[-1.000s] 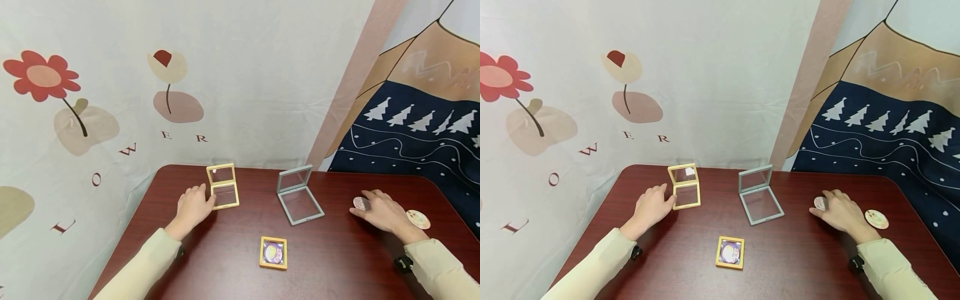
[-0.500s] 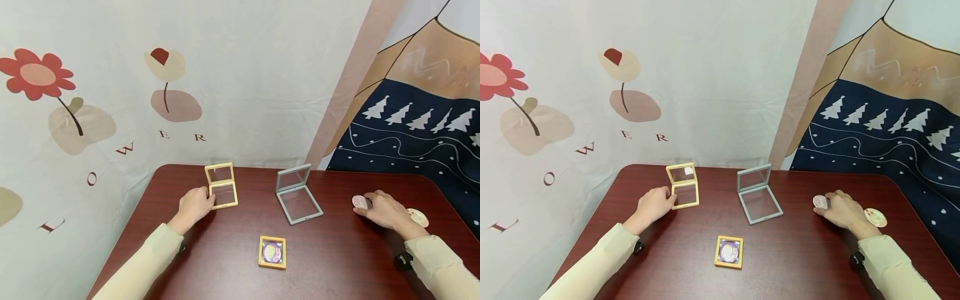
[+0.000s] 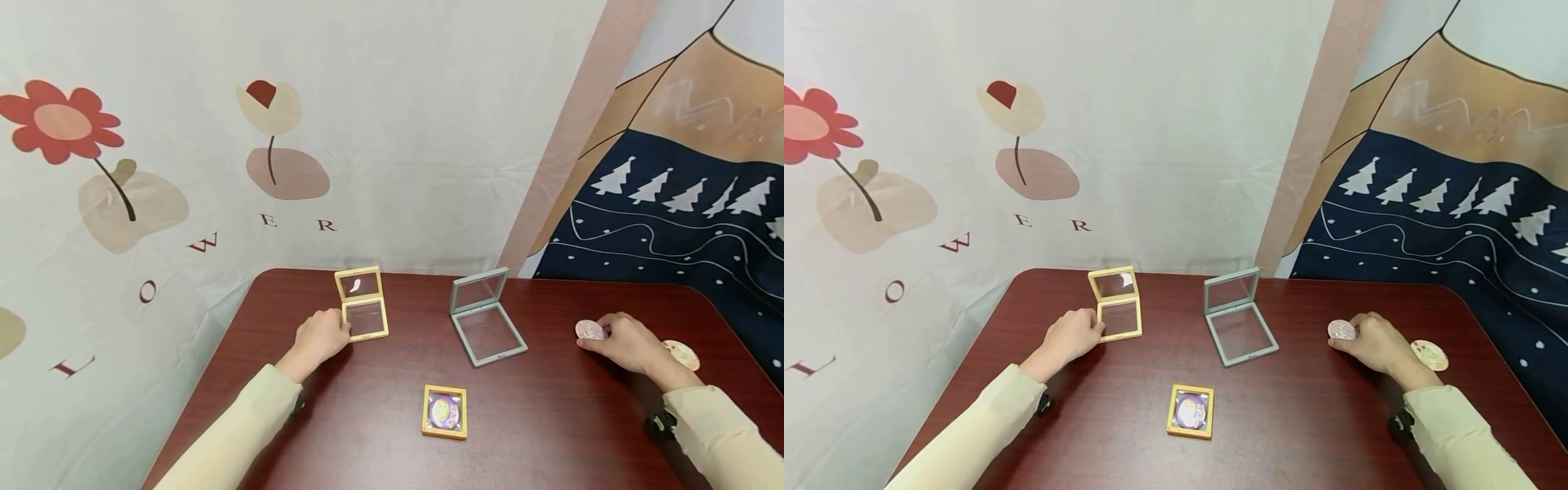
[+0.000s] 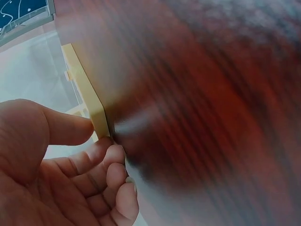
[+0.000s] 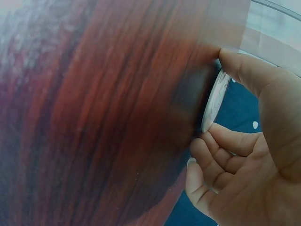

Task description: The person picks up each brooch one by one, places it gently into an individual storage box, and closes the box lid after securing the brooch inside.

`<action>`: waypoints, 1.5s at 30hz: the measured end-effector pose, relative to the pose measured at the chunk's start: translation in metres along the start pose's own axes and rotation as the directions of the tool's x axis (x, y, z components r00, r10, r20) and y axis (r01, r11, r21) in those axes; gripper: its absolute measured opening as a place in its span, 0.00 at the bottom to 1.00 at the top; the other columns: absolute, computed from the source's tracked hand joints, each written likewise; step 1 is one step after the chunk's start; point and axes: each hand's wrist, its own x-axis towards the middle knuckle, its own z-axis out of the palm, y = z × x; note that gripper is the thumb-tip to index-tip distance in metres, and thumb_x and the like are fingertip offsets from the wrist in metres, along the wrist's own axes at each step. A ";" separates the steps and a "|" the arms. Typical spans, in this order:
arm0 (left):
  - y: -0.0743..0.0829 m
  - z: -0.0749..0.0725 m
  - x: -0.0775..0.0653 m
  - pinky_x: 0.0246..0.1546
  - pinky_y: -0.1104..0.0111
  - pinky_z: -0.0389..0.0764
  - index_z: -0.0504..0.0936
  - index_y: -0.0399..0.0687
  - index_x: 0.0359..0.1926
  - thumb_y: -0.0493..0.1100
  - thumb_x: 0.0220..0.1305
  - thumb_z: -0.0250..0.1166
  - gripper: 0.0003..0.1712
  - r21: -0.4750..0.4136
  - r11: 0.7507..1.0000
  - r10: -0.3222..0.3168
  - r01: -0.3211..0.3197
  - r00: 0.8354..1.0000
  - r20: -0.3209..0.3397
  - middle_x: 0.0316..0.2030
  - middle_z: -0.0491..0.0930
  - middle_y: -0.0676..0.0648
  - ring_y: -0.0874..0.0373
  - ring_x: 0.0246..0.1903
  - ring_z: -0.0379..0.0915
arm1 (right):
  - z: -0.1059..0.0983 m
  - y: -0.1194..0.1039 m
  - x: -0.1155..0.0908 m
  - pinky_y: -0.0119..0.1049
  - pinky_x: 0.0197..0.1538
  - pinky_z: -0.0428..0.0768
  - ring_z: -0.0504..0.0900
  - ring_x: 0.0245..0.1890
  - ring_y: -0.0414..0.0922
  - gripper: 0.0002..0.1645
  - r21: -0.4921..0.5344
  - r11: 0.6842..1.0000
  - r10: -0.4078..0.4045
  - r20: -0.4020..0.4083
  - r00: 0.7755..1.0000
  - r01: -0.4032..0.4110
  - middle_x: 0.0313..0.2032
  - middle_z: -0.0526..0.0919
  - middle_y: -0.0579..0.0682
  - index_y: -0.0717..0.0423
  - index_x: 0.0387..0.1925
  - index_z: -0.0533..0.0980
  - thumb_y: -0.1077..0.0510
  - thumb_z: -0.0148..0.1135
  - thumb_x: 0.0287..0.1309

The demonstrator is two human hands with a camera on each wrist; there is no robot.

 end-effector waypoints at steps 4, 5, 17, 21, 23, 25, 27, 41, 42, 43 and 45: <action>-0.001 0.000 -0.001 0.24 0.58 0.71 0.75 0.49 0.24 0.46 0.74 0.61 0.18 -0.002 1.000 -0.002 0.002 1.000 0.008 0.20 0.74 0.48 0.52 0.21 0.72 | 0.000 -0.002 0.000 0.49 0.38 0.77 0.76 0.35 0.54 0.39 0.008 1.000 -0.013 -0.016 1.000 0.013 0.36 0.80 0.62 0.78 0.46 0.77 0.45 0.80 0.53; -0.001 -0.001 -0.001 0.24 0.58 0.71 0.75 0.49 0.24 0.46 0.73 0.62 0.18 -0.001 1.000 -0.003 0.003 1.000 0.010 0.20 0.74 0.48 0.52 0.21 0.72 | 0.000 -0.003 0.000 0.49 0.38 0.76 0.76 0.35 0.54 0.39 0.009 1.000 -0.017 -0.021 1.000 0.017 0.36 0.80 0.62 0.78 0.46 0.77 0.45 0.80 0.52; -0.004 0.000 -0.006 0.25 0.59 0.68 0.73 0.49 0.22 0.45 0.70 0.63 0.18 0.001 1.000 -0.001 0.001 1.000 0.027 0.19 0.72 0.48 0.52 0.22 0.70 | -0.003 -0.013 -0.005 0.43 0.35 0.74 0.74 0.35 0.53 0.39 0.048 0.998 -0.033 -0.084 0.996 0.037 0.38 0.78 0.64 0.77 0.49 0.76 0.47 0.80 0.54; -0.004 0.000 -0.009 0.25 0.59 0.68 0.72 0.48 0.21 0.44 0.69 0.63 0.18 -0.013 1.000 0.002 -0.002 0.999 0.037 0.18 0.69 0.49 0.52 0.21 0.69 | -0.005 -0.018 -0.007 0.43 0.36 0.76 0.75 0.36 0.53 0.39 0.056 0.997 -0.044 -0.111 0.993 0.051 0.40 0.78 0.65 0.77 0.50 0.76 0.47 0.80 0.54; -0.004 -0.001 -0.010 0.24 0.60 0.67 0.71 0.49 0.20 0.44 0.68 0.62 0.18 -0.022 1.000 0.007 -0.006 0.999 0.038 0.17 0.67 0.50 0.53 0.21 0.68 | -0.005 -0.022 -0.008 0.44 0.37 0.76 0.76 0.37 0.54 0.40 0.056 0.997 -0.052 -0.127 0.991 0.059 0.41 0.79 0.66 0.78 0.51 0.75 0.47 0.79 0.54; -0.005 -0.002 -0.012 0.24 0.61 0.67 0.71 0.49 0.20 0.43 0.67 0.62 0.18 -0.036 0.999 0.012 -0.011 0.999 0.038 0.17 0.66 0.51 0.53 0.21 0.67 | -0.006 -0.025 -0.009 0.45 0.37 0.77 0.76 0.37 0.54 0.40 0.058 0.996 -0.059 -0.142 0.988 0.068 0.42 0.78 0.67 0.78 0.52 0.75 0.47 0.79 0.55; -0.005 -0.002 -0.014 0.23 0.62 0.66 0.71 0.48 0.19 0.42 0.66 0.62 0.18 -0.048 0.999 0.018 -0.016 0.999 0.039 0.16 0.65 0.51 0.54 0.20 0.66 | -0.007 -0.028 -0.010 0.45 0.37 0.77 0.77 0.37 0.55 0.41 0.064 0.995 -0.062 -0.150 0.987 0.072 0.43 0.78 0.68 0.78 0.53 0.75 0.46 0.79 0.55; -0.007 -0.002 -0.025 0.27 0.61 0.70 0.75 0.48 0.21 0.42 0.66 0.66 0.16 -0.062 0.998 0.034 -0.030 0.997 0.074 0.19 0.73 0.50 0.54 0.23 0.71 | -0.008 -0.059 -0.018 0.49 0.40 0.77 0.77 0.40 0.56 0.39 0.065 0.994 -0.073 -0.264 0.962 0.093 0.48 0.79 0.67 0.72 0.55 0.77 0.46 0.78 0.55; -0.007 -0.002 -0.026 0.27 0.61 0.70 0.75 0.48 0.21 0.41 0.66 0.66 0.16 -0.066 0.997 0.033 -0.028 0.996 0.078 0.19 0.73 0.50 0.54 0.23 0.71 | -0.008 -0.061 -0.019 0.48 0.40 0.77 0.77 0.40 0.56 0.39 0.070 0.993 -0.072 -0.268 0.961 0.094 0.48 0.79 0.66 0.72 0.55 0.77 0.46 0.78 0.56; -0.007 -0.002 -0.027 0.27 0.62 0.70 0.76 0.48 0.21 0.41 0.67 0.66 0.16 -0.070 0.997 0.033 -0.027 0.996 0.082 0.19 0.73 0.50 0.54 0.23 0.70 | -0.008 -0.063 -0.019 0.48 0.39 0.77 0.77 0.41 0.56 0.39 0.076 0.993 -0.070 -0.272 0.960 0.094 0.48 0.79 0.65 0.71 0.56 0.77 0.46 0.78 0.56; -0.007 -0.002 -0.028 0.26 0.62 0.71 0.76 0.48 0.21 0.41 0.66 0.66 0.15 -0.074 0.997 0.035 -0.029 0.996 0.082 0.19 0.74 0.50 0.54 0.22 0.71 | -0.009 -0.067 -0.020 0.47 0.39 0.78 0.78 0.41 0.55 0.38 0.090 0.991 -0.069 -0.278 0.958 0.097 0.48 0.79 0.65 0.71 0.56 0.76 0.45 0.78 0.56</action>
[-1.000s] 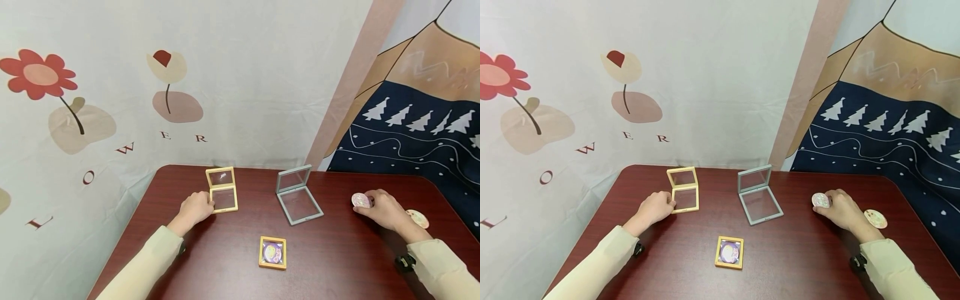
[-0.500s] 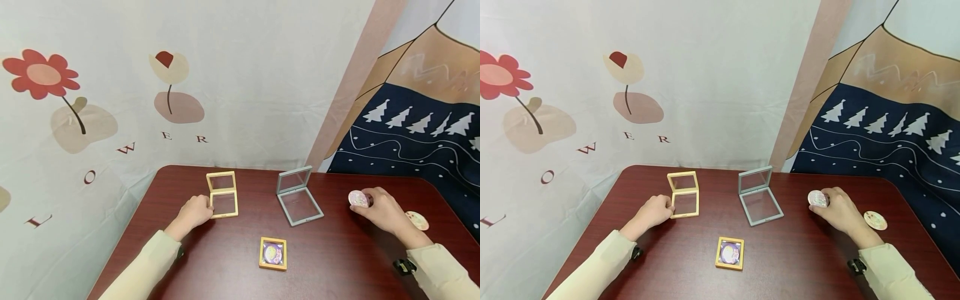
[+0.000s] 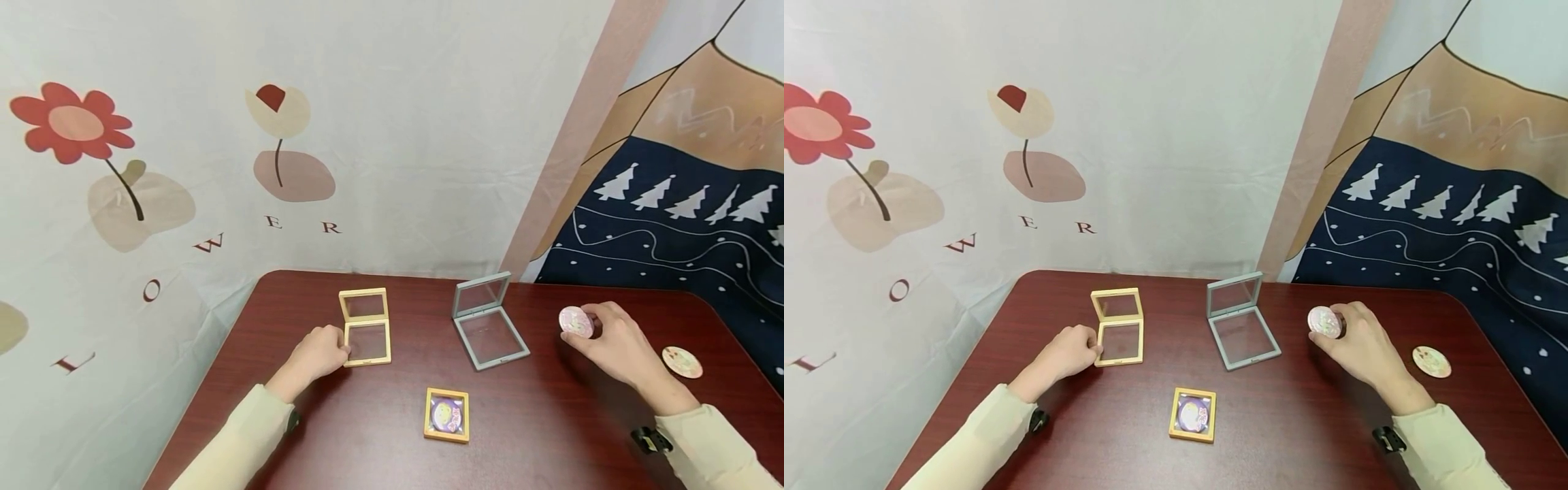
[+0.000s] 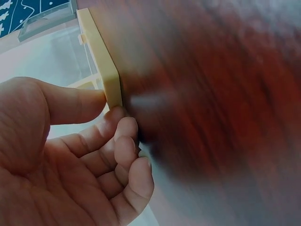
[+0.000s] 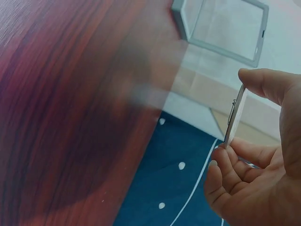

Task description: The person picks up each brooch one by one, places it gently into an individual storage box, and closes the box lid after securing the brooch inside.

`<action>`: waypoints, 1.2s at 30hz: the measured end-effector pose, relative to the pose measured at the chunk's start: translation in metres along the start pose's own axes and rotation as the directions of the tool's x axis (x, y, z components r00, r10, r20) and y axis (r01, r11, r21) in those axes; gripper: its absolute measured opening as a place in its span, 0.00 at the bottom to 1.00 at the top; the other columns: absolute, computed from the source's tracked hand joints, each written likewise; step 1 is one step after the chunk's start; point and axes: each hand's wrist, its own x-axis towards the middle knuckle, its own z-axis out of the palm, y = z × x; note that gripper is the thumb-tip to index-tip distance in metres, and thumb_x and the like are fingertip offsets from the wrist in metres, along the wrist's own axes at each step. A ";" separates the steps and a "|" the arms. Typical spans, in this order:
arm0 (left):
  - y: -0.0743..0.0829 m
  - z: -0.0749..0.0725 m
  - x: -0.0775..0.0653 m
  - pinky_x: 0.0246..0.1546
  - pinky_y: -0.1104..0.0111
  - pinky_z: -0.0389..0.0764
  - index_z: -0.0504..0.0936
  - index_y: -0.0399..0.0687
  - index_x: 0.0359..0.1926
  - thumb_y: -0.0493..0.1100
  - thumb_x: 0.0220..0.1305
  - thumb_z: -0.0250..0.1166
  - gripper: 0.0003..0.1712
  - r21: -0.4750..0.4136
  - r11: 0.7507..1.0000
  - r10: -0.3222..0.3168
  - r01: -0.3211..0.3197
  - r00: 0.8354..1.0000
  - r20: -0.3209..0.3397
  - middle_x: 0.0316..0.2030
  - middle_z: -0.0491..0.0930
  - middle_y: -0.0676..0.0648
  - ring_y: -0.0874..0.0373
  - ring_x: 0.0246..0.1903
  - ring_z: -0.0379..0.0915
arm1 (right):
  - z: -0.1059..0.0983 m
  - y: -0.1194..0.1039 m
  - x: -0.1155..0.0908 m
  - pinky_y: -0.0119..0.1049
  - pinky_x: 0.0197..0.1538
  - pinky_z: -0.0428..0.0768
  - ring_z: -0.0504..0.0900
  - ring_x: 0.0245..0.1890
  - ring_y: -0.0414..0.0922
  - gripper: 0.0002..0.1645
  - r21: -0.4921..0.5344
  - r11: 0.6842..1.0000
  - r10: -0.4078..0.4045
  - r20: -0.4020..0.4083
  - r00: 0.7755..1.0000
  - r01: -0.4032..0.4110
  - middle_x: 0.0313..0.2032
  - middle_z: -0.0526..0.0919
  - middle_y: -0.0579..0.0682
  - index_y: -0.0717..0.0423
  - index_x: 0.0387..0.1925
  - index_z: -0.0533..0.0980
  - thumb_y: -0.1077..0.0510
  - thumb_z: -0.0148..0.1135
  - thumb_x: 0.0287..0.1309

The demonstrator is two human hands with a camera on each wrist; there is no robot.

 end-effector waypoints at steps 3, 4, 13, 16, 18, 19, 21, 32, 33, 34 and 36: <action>0.001 0.000 -0.003 0.26 0.62 0.71 0.76 0.49 0.21 0.41 0.66 0.66 0.15 -0.001 1.000 0.004 -0.004 1.000 0.002 0.19 0.74 0.50 0.54 0.22 0.71 | 0.000 -0.006 -0.001 0.46 0.39 0.78 0.78 0.42 0.56 0.39 0.016 1.000 -0.002 -0.007 1.000 0.002 0.49 0.79 0.64 0.70 0.57 0.76 0.45 0.78 0.56; 0.001 0.000 -0.003 0.26 0.62 0.71 0.76 0.49 0.21 0.41 0.65 0.66 0.15 0.002 1.000 0.007 -0.007 1.000 0.000 0.19 0.74 0.50 0.54 0.22 0.71 | 0.000 -0.008 -0.001 0.46 0.38 0.78 0.79 0.42 0.56 0.39 0.023 1.000 -0.003 -0.008 1.000 0.003 0.49 0.79 0.64 0.70 0.57 0.76 0.45 0.78 0.56; 0.001 0.001 -0.010 0.25 0.63 0.71 0.76 0.49 0.21 0.39 0.64 0.67 0.15 -0.015 1.000 0.015 -0.015 1.000 -0.002 0.18 0.73 0.51 0.55 0.21 0.70 | 0.001 -0.026 -0.002 0.41 0.37 0.78 0.79 0.43 0.56 0.36 0.069 0.997 -0.021 -0.035 0.999 0.023 0.49 0.79 0.62 0.67 0.56 0.77 0.46 0.79 0.56; 0.001 0.002 -0.011 0.25 0.63 0.70 0.75 0.48 0.20 0.39 0.64 0.67 0.15 -0.029 1.000 0.007 -0.007 1.000 0.005 0.17 0.73 0.50 0.55 0.21 0.70 | 0.002 -0.031 -0.003 0.37 0.35 0.77 0.79 0.41 0.54 0.35 0.085 0.996 -0.027 -0.038 0.999 0.031 0.49 0.79 0.60 0.66 0.56 0.77 0.47 0.79 0.56; 0.001 0.002 -0.012 0.25 0.64 0.70 0.75 0.48 0.20 0.38 0.65 0.67 0.16 -0.039 0.999 0.006 -0.005 1.000 0.009 0.17 0.73 0.50 0.55 0.21 0.70 | 0.003 -0.035 -0.004 0.35 0.35 0.77 0.79 0.40 0.52 0.35 0.094 0.995 -0.036 -0.041 0.999 0.039 0.48 0.79 0.59 0.66 0.55 0.78 0.48 0.80 0.55; 0.001 0.003 -0.012 0.25 0.64 0.70 0.75 0.48 0.20 0.38 0.65 0.67 0.16 -0.044 0.999 0.006 -0.006 1.000 0.011 0.17 0.73 0.50 0.55 0.20 0.70 | 0.004 -0.036 -0.004 0.35 0.35 0.77 0.79 0.40 0.52 0.34 0.098 0.994 -0.039 -0.043 0.998 0.043 0.47 0.79 0.59 0.66 0.55 0.78 0.48 0.80 0.55; 0.001 0.003 -0.014 0.25 0.64 0.70 0.76 0.48 0.20 0.38 0.65 0.67 0.16 -0.052 0.999 0.010 -0.009 1.000 0.014 0.17 0.74 0.50 0.55 0.20 0.70 | 0.006 -0.039 -0.005 0.35 0.35 0.77 0.79 0.39 0.51 0.33 0.101 0.994 -0.046 -0.049 0.998 0.051 0.47 0.79 0.57 0.65 0.54 0.78 0.49 0.80 0.54; 0.002 0.004 -0.021 0.24 0.65 0.67 0.73 0.48 0.19 0.36 0.64 0.66 0.17 -0.082 0.996 0.022 -0.020 1.000 0.015 0.16 0.69 0.52 0.56 0.19 0.66 | 0.016 -0.058 -0.008 0.32 0.37 0.78 0.79 0.37 0.46 0.30 0.143 0.985 -0.084 -0.081 0.993 0.095 0.45 0.81 0.53 0.61 0.53 0.81 0.52 0.82 0.52; 0.002 0.004 -0.022 0.24 0.65 0.67 0.72 0.48 0.19 0.37 0.65 0.66 0.18 -0.091 0.996 0.018 -0.016 1.000 0.022 0.16 0.68 0.52 0.57 0.19 0.65 | 0.016 -0.060 -0.008 0.33 0.37 0.78 0.79 0.38 0.46 0.30 0.145 0.985 -0.087 -0.082 0.993 0.098 0.46 0.81 0.53 0.61 0.53 0.81 0.51 0.82 0.51; 0.002 0.004 -0.023 0.23 0.66 0.67 0.72 0.48 0.19 0.37 0.66 0.66 0.18 -0.098 0.995 0.018 -0.015 1.000 0.025 0.16 0.68 0.52 0.57 0.19 0.65 | 0.017 -0.061 -0.009 0.33 0.37 0.78 0.79 0.38 0.47 0.30 0.147 0.984 -0.090 -0.083 0.992 0.102 0.46 0.81 0.53 0.61 0.53 0.81 0.51 0.82 0.51; 0.002 0.004 -0.024 0.23 0.66 0.66 0.72 0.48 0.19 0.36 0.66 0.66 0.19 -0.112 0.994 0.019 -0.015 0.999 0.029 0.15 0.67 0.52 0.58 0.18 0.64 | 0.019 -0.064 -0.009 0.34 0.37 0.78 0.79 0.38 0.47 0.30 0.145 0.983 -0.097 -0.090 0.991 0.109 0.46 0.81 0.53 0.60 0.53 0.81 0.52 0.82 0.51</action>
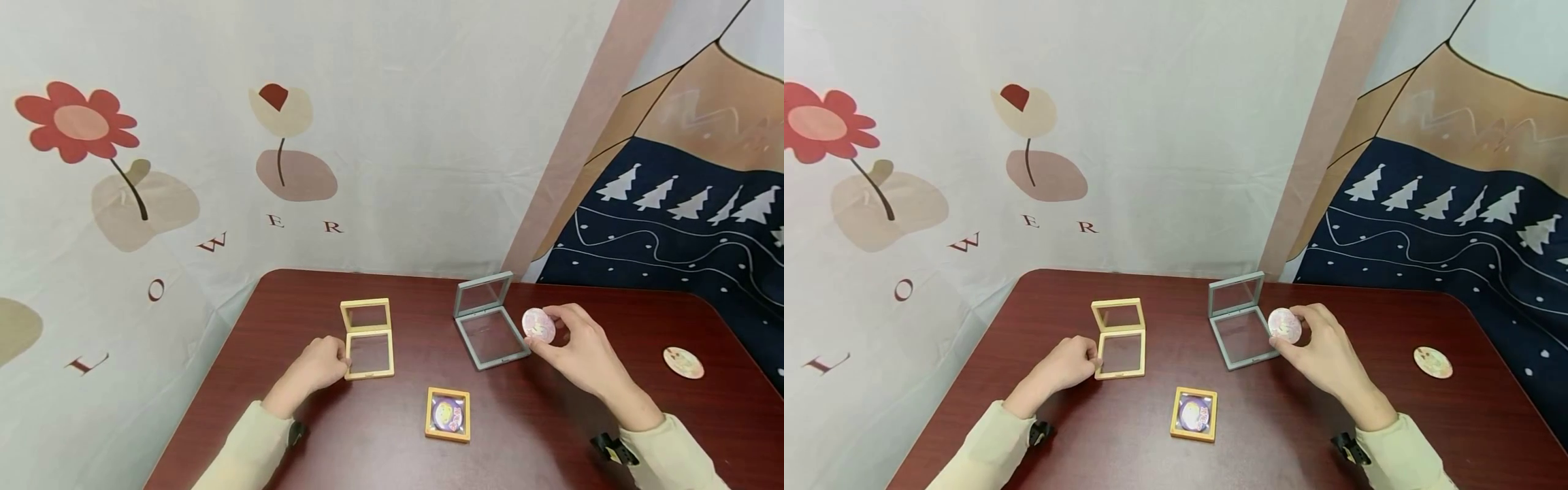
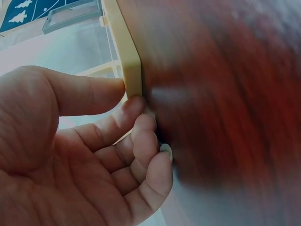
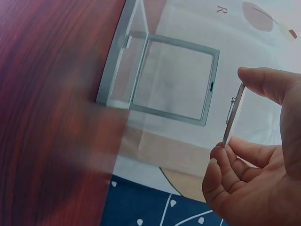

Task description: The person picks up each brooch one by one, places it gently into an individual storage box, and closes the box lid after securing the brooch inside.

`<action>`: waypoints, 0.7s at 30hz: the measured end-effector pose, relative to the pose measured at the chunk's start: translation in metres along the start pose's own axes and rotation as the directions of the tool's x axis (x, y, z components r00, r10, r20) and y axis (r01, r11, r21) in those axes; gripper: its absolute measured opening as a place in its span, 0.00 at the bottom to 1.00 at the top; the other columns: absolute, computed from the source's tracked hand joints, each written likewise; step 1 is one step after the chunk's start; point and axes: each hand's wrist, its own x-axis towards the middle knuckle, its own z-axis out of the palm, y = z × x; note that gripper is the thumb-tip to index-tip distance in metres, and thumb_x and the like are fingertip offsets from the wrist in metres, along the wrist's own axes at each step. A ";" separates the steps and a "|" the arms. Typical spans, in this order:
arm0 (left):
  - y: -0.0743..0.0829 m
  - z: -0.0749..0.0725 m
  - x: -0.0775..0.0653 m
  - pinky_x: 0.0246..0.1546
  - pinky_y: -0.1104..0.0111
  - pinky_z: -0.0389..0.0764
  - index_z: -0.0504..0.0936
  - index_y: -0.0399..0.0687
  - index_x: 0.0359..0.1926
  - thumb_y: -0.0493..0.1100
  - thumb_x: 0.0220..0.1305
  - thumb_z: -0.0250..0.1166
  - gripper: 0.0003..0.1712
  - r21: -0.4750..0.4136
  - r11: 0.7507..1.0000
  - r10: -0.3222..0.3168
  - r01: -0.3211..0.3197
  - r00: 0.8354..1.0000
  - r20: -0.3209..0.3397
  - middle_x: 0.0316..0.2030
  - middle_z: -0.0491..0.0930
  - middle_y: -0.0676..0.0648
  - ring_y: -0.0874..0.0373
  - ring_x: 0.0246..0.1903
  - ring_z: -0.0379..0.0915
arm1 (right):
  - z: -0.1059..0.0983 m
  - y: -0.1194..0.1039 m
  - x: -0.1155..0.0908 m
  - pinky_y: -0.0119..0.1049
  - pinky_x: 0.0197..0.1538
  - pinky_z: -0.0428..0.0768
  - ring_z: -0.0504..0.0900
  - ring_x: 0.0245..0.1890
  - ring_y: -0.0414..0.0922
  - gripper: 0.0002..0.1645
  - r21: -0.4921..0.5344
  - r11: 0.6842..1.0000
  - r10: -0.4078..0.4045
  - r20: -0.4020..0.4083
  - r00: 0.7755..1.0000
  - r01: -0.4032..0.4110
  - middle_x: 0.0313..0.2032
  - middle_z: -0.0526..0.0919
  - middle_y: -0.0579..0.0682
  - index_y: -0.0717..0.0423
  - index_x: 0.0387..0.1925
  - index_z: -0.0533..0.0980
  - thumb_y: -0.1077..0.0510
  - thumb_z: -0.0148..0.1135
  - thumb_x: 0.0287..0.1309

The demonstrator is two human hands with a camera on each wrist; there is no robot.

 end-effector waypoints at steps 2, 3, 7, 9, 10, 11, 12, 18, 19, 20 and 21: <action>0.001 0.000 -0.001 0.23 0.66 0.66 0.72 0.47 0.19 0.36 0.67 0.66 0.20 -0.007 1.000 0.006 -0.006 1.000 -0.001 0.15 0.66 0.52 0.58 0.18 0.63 | 0.002 -0.002 -0.001 0.34 0.37 0.78 0.78 0.37 0.46 0.31 0.000 1.000 -0.005 -0.002 1.000 0.005 0.46 0.81 0.52 0.60 0.53 0.81 0.53 0.82 0.51; 0.001 0.000 -0.002 0.24 0.66 0.66 0.72 0.47 0.19 0.36 0.66 0.67 0.20 -0.006 1.000 0.009 -0.009 1.000 -0.003 0.15 0.66 0.52 0.58 0.18 0.63 | 0.003 -0.003 -0.001 0.34 0.37 0.78 0.78 0.37 0.45 0.31 0.002 1.000 -0.007 -0.004 1.000 0.007 0.46 0.81 0.52 0.60 0.53 0.81 0.53 0.82 0.51; 0.001 0.000 -0.004 0.24 0.66 0.66 0.72 0.47 0.18 0.36 0.66 0.67 0.19 0.000 1.000 0.014 -0.014 1.000 -0.006 0.16 0.66 0.52 0.57 0.19 0.64 | 0.007 -0.007 0.000 0.34 0.37 0.78 0.77 0.37 0.44 0.31 0.003 1.000 -0.014 -0.001 1.000 0.014 0.46 0.80 0.51 0.60 0.54 0.81 0.53 0.83 0.50; 0.001 0.000 -0.006 0.24 0.66 0.66 0.72 0.47 0.18 0.36 0.66 0.68 0.20 0.001 1.000 0.012 -0.012 1.000 -0.003 0.16 0.66 0.52 0.57 0.19 0.64 | 0.008 -0.011 0.000 0.34 0.37 0.78 0.77 0.38 0.45 0.31 0.002 1.000 -0.018 0.003 1.000 0.018 0.47 0.80 0.51 0.60 0.54 0.81 0.52 0.83 0.51; 0.001 0.000 -0.006 0.24 0.66 0.66 0.72 0.47 0.18 0.36 0.66 0.68 0.20 -0.002 1.000 0.012 -0.012 1.000 -0.001 0.16 0.65 0.52 0.57 0.19 0.63 | 0.008 -0.013 0.000 0.34 0.38 0.78 0.77 0.39 0.45 0.31 0.005 1.000 -0.019 0.007 1.000 0.019 0.47 0.80 0.51 0.60 0.54 0.81 0.52 0.83 0.51; 0.002 0.000 -0.007 0.24 0.66 0.65 0.72 0.46 0.18 0.36 0.66 0.68 0.20 -0.003 1.000 0.013 -0.013 1.000 0.001 0.16 0.65 0.52 0.57 0.19 0.63 | 0.008 -0.015 0.001 0.35 0.38 0.79 0.78 0.39 0.45 0.31 0.008 1.000 -0.021 0.009 1.000 0.021 0.47 0.80 0.51 0.60 0.54 0.81 0.52 0.83 0.51; 0.002 0.000 -0.008 0.24 0.66 0.65 0.72 0.46 0.18 0.36 0.66 0.68 0.20 -0.005 1.000 0.014 -0.014 1.000 0.002 0.15 0.65 0.52 0.57 0.19 0.63 | 0.009 -0.017 0.001 0.36 0.38 0.79 0.78 0.39 0.46 0.31 0.010 1.000 -0.024 0.009 1.000 0.023 0.47 0.80 0.51 0.60 0.54 0.80 0.52 0.83 0.51; 0.004 0.000 -0.013 0.23 0.66 0.65 0.72 0.47 0.17 0.36 0.65 0.69 0.21 -0.023 0.999 0.024 -0.024 1.000 0.004 0.14 0.66 0.53 0.58 0.17 0.62 | 0.014 -0.029 0.003 0.38 0.39 0.80 0.78 0.40 0.46 0.31 0.027 0.999 -0.042 0.009 0.999 0.042 0.47 0.80 0.50 0.59 0.54 0.81 0.54 0.83 0.50; 0.003 0.001 -0.014 0.22 0.67 0.65 0.71 0.47 0.17 0.35 0.65 0.69 0.21 -0.023 0.999 0.029 -0.029 1.000 0.005 0.14 0.66 0.53 0.59 0.17 0.62 | 0.015 -0.031 0.003 0.38 0.39 0.79 0.78 0.39 0.46 0.31 0.028 0.998 -0.050 0.007 0.999 0.049 0.47 0.81 0.50 0.59 0.54 0.81 0.54 0.83 0.49; 0.003 0.002 -0.015 0.22 0.67 0.65 0.72 0.47 0.17 0.35 0.65 0.69 0.21 -0.021 0.999 0.034 -0.034 0.999 0.005 0.14 0.66 0.53 0.59 0.17 0.62 | 0.017 -0.032 0.003 0.37 0.38 0.79 0.78 0.39 0.45 0.31 0.029 0.998 -0.057 0.006 0.998 0.057 0.47 0.81 0.49 0.59 0.54 0.81 0.54 0.83 0.49; 0.003 0.002 -0.015 0.22 0.67 0.65 0.71 0.47 0.17 0.35 0.65 0.69 0.21 -0.023 0.999 0.037 -0.037 0.999 0.007 0.14 0.66 0.53 0.59 0.17 0.62 | 0.018 -0.033 0.004 0.36 0.38 0.78 0.77 0.39 0.45 0.31 0.031 0.997 -0.064 0.006 0.998 0.064 0.46 0.81 0.49 0.59 0.54 0.81 0.55 0.83 0.49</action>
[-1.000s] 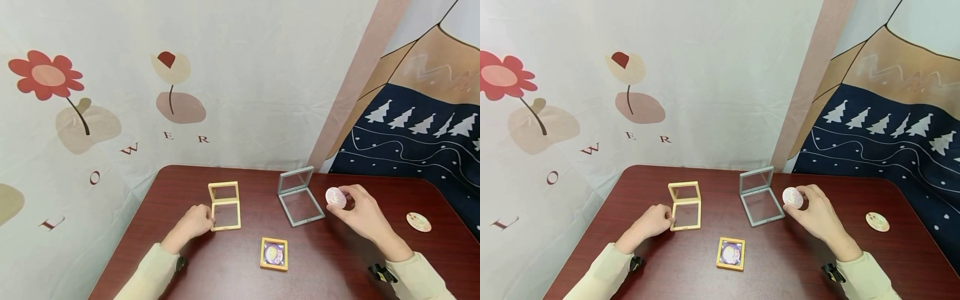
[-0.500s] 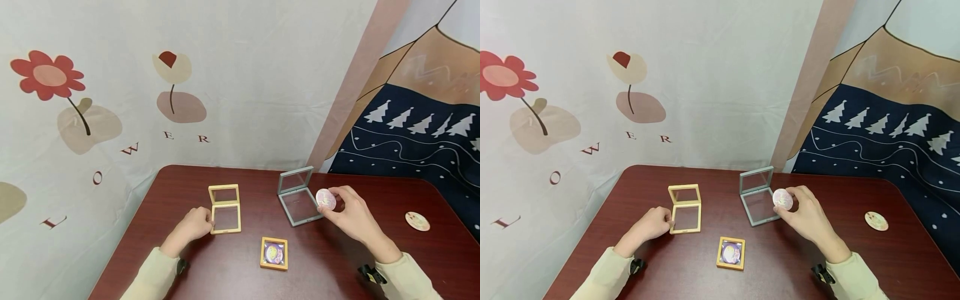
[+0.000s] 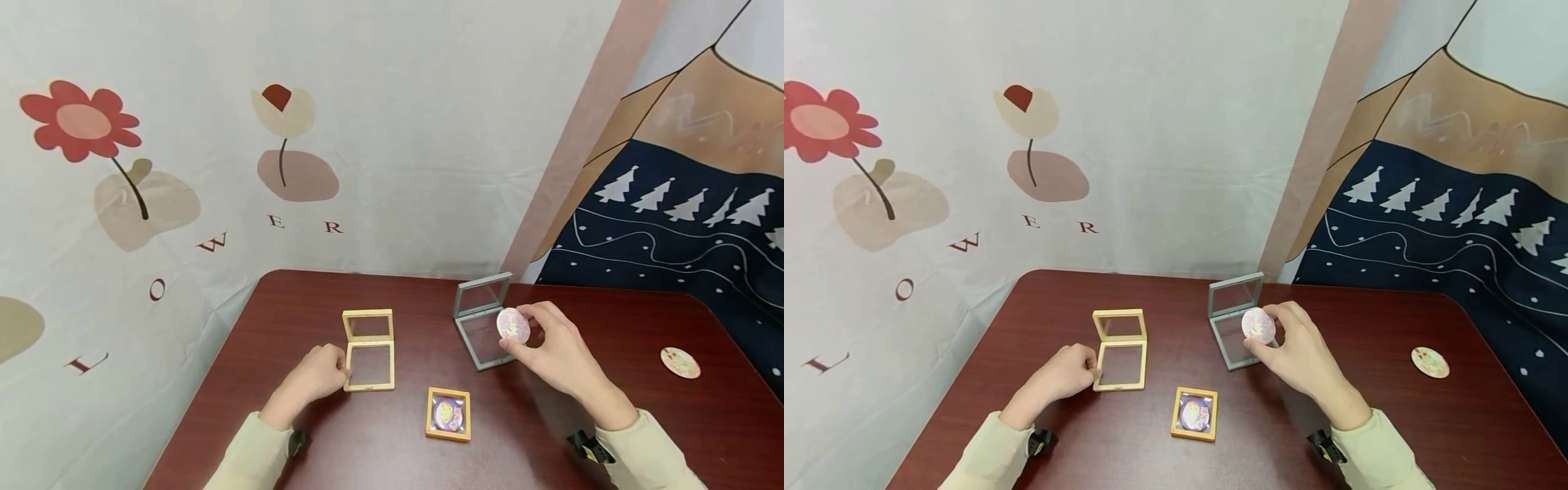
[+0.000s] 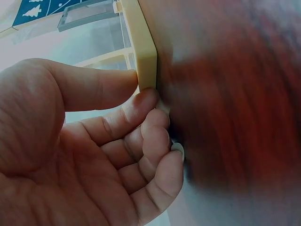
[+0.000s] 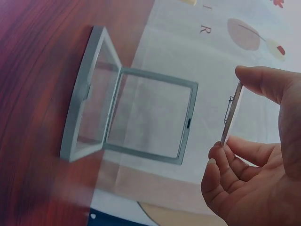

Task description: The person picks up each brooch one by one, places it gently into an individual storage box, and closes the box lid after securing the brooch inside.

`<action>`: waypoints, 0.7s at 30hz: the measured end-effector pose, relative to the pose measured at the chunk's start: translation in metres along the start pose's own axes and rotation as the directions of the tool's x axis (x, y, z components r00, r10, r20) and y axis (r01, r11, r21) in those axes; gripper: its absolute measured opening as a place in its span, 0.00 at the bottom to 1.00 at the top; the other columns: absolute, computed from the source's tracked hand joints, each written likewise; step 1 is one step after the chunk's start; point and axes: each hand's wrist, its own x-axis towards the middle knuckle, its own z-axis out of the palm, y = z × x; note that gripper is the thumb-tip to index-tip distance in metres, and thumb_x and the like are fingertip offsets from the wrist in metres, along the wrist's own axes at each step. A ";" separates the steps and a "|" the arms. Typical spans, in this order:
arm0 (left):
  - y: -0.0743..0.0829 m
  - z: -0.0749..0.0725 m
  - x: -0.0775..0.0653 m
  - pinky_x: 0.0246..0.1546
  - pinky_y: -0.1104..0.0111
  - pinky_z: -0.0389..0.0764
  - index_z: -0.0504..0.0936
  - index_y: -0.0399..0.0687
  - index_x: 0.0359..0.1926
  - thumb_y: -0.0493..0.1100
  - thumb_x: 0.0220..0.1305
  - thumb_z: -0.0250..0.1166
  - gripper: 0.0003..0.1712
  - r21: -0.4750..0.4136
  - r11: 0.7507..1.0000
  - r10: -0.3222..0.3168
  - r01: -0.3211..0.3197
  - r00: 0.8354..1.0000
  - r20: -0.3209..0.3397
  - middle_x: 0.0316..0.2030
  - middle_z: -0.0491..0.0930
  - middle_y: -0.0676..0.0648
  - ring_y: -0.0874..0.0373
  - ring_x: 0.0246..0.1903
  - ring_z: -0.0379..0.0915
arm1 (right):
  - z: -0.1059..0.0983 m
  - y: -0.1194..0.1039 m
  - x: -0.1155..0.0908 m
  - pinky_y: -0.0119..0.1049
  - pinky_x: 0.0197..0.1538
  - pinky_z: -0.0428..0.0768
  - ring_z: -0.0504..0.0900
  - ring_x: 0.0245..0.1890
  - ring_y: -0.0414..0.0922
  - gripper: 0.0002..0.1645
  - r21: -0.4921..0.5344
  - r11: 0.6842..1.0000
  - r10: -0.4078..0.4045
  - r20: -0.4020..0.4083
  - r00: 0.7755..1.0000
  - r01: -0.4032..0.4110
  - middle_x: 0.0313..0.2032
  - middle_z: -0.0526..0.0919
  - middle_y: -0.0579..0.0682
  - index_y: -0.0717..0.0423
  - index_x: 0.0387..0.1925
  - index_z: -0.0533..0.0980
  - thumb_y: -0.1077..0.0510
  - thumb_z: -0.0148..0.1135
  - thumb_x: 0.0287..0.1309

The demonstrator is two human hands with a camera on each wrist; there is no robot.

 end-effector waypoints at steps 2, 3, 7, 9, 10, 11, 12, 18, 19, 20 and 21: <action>-0.001 0.001 0.000 0.22 0.67 0.65 0.72 0.47 0.17 0.35 0.65 0.69 0.21 -0.001 1.000 0.012 -0.012 1.000 0.002 0.14 0.66 0.53 0.59 0.17 0.62 | 0.002 -0.002 0.000 0.36 0.38 0.78 0.77 0.38 0.44 0.31 0.004 1.000 -0.009 0.004 1.000 0.009 0.46 0.80 0.48 0.59 0.54 0.81 0.55 0.83 0.49; -0.002 0.002 -0.001 0.22 0.66 0.66 0.72 0.48 0.17 0.34 0.64 0.69 0.21 0.000 1.000 0.020 -0.020 1.000 0.001 0.14 0.67 0.53 0.59 0.17 0.62 | 0.003 -0.004 0.001 0.36 0.38 0.78 0.76 0.38 0.43 0.31 0.005 1.000 -0.011 0.009 1.000 0.011 0.46 0.80 0.48 0.58 0.54 0.81 0.55 0.83 0.49; -0.010 0.003 0.002 0.23 0.65 0.67 0.72 0.50 0.16 0.34 0.61 0.68 0.20 -0.001 0.997 0.079 -0.079 0.997 -0.009 0.15 0.67 0.54 0.59 0.18 0.63 | 0.006 -0.010 0.002 0.36 0.38 0.79 0.75 0.38 0.42 0.31 0.011 1.000 -0.004 0.033 0.999 0.003 0.48 0.80 0.48 0.58 0.54 0.80 0.54 0.83 0.50; -0.011 0.002 0.003 0.24 0.64 0.68 0.72 0.50 0.15 0.34 0.60 0.68 0.20 -0.002 0.996 0.091 -0.091 0.996 0.003 0.15 0.68 0.54 0.58 0.18 0.64 | 0.007 -0.014 0.002 0.37 0.39 0.79 0.76 0.38 0.43 0.31 0.014 1.000 0.000 0.043 0.999 -0.001 0.48 0.80 0.48 0.58 0.55 0.80 0.54 0.83 0.51; -0.013 0.002 0.003 0.23 0.63 0.69 0.72 0.50 0.15 0.34 0.59 0.68 0.20 0.000 0.995 0.102 -0.102 0.995 0.000 0.15 0.68 0.54 0.58 0.18 0.64 | 0.008 -0.016 0.003 0.38 0.39 0.80 0.76 0.39 0.43 0.31 0.015 1.000 -0.001 0.047 0.999 0.000 0.48 0.80 0.48 0.59 0.55 0.80 0.54 0.83 0.51; -0.014 0.003 0.003 0.23 0.63 0.69 0.72 0.50 0.15 0.34 0.59 0.68 0.20 0.004 0.994 0.106 -0.106 0.994 0.006 0.15 0.68 0.53 0.57 0.18 0.65 | 0.008 -0.018 0.003 0.40 0.40 0.80 0.77 0.39 0.44 0.31 0.018 1.000 -0.003 0.050 0.999 0.002 0.48 0.80 0.48 0.59 0.55 0.80 0.54 0.83 0.51; -0.023 0.007 0.008 0.22 0.63 0.69 0.72 0.51 0.15 0.35 0.59 0.68 0.19 0.015 0.992 0.125 -0.125 0.992 0.006 0.15 0.68 0.53 0.57 0.18 0.65 | 0.009 -0.020 0.003 0.40 0.41 0.81 0.77 0.40 0.44 0.31 0.021 1.000 -0.005 0.053 0.999 0.004 0.48 0.80 0.48 0.59 0.55 0.80 0.54 0.83 0.51; -0.042 0.021 0.020 0.20 0.66 0.68 0.74 0.54 0.12 0.39 0.59 0.70 0.22 0.053 0.990 0.129 -0.131 0.991 0.035 0.11 0.67 0.58 0.61 0.15 0.63 | 0.016 -0.031 0.005 0.43 0.44 0.80 0.76 0.42 0.42 0.30 0.039 0.999 -0.015 0.076 0.997 0.012 0.49 0.79 0.46 0.58 0.55 0.80 0.53 0.82 0.52; -0.033 0.016 0.015 0.21 0.66 0.68 0.74 0.53 0.11 0.38 0.59 0.70 0.22 0.048 0.992 0.115 -0.117 0.992 0.042 0.11 0.66 0.58 0.62 0.15 0.63 | 0.017 -0.032 0.005 0.43 0.44 0.79 0.76 0.43 0.42 0.30 0.042 0.999 -0.018 0.078 0.997 0.015 0.48 0.79 0.46 0.58 0.55 0.80 0.54 0.81 0.52; -0.026 0.011 0.011 0.22 0.66 0.69 0.74 0.52 0.11 0.38 0.60 0.71 0.23 0.043 0.994 0.100 -0.102 0.994 0.054 0.11 0.66 0.58 0.61 0.15 0.63 | 0.019 -0.033 0.005 0.44 0.45 0.79 0.76 0.43 0.42 0.30 0.045 0.999 -0.022 0.078 0.997 0.018 0.49 0.79 0.46 0.58 0.55 0.80 0.54 0.81 0.52; -0.018 0.007 0.007 0.22 0.67 0.68 0.74 0.51 0.10 0.37 0.60 0.71 0.23 0.035 0.995 0.089 -0.092 0.994 0.062 0.11 0.66 0.58 0.61 0.16 0.62 | 0.021 -0.034 0.005 0.44 0.45 0.79 0.76 0.43 0.41 0.30 0.045 0.999 -0.025 0.078 0.997 0.022 0.49 0.79 0.45 0.58 0.55 0.80 0.54 0.81 0.52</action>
